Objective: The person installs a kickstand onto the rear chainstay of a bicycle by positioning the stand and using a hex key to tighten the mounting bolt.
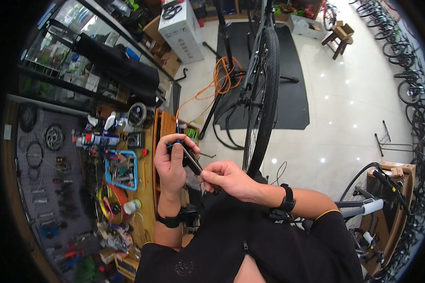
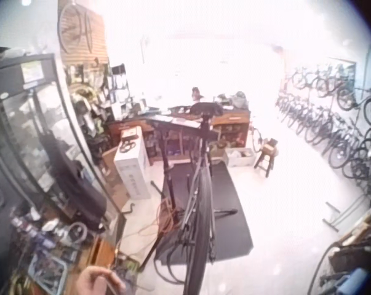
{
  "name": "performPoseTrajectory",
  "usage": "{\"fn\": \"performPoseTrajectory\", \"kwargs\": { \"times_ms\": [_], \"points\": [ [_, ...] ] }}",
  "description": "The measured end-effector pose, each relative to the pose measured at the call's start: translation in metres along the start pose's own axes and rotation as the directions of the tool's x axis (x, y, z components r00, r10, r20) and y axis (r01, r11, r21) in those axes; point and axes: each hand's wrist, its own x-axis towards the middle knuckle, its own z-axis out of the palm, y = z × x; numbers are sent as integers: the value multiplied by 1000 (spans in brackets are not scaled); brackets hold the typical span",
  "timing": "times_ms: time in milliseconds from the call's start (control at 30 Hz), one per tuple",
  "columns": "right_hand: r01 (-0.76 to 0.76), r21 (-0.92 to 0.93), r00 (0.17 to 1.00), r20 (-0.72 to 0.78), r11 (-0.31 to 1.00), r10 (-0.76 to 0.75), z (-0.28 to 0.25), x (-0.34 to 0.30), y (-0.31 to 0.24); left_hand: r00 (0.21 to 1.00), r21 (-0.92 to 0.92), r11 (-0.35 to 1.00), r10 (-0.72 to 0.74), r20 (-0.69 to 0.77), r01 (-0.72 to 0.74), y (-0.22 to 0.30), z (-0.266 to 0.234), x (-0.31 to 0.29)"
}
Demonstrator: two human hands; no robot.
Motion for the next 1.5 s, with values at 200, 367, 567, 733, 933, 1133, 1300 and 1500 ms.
{"fn": "performPoseTrajectory", "kwargs": {
  "times_ms": [200, 367, 567, 733, 933, 1133, 1300, 1500],
  "points": [
    [55, -171, 983, -166, 984, -84, 26, 27, 3, 993, -93, 994, 59, 103, -50, -7, -27, 28],
    [217, -208, 952, -171, 954, -254, 65, 57, 16, 979, -183, 982, 74, 192, -38, 1, -71, 46],
    [57, -984, 462, -121, 166, -879, 85, 51, -2, 979, -264, 962, 115, 169, -67, 12, -118, 73],
    [-503, -827, -50, -261, 250, -964, -13, -4, 8, 981, -362, 932, 92, 169, -24, 4, -132, 90],
    [-133, -798, 97, -601, 588, -794, -54, 10, 5, 973, -319, 948, 61, 223, 14, -9, -114, 110],
    [-29, -803, 89, -596, 596, -798, -60, 19, -35, 987, -296, 955, 50, 155, -2, -25, -84, 135],
    [50, -765, 87, -638, 643, -765, -57, 18, -60, 988, -212, 976, 67, 137, -37, -13, -71, 151],
    [34, -789, 97, -608, 613, -788, -67, 16, -76, 979, -175, 981, 118, 165, -88, -14, -56, 190]
  ]
}}
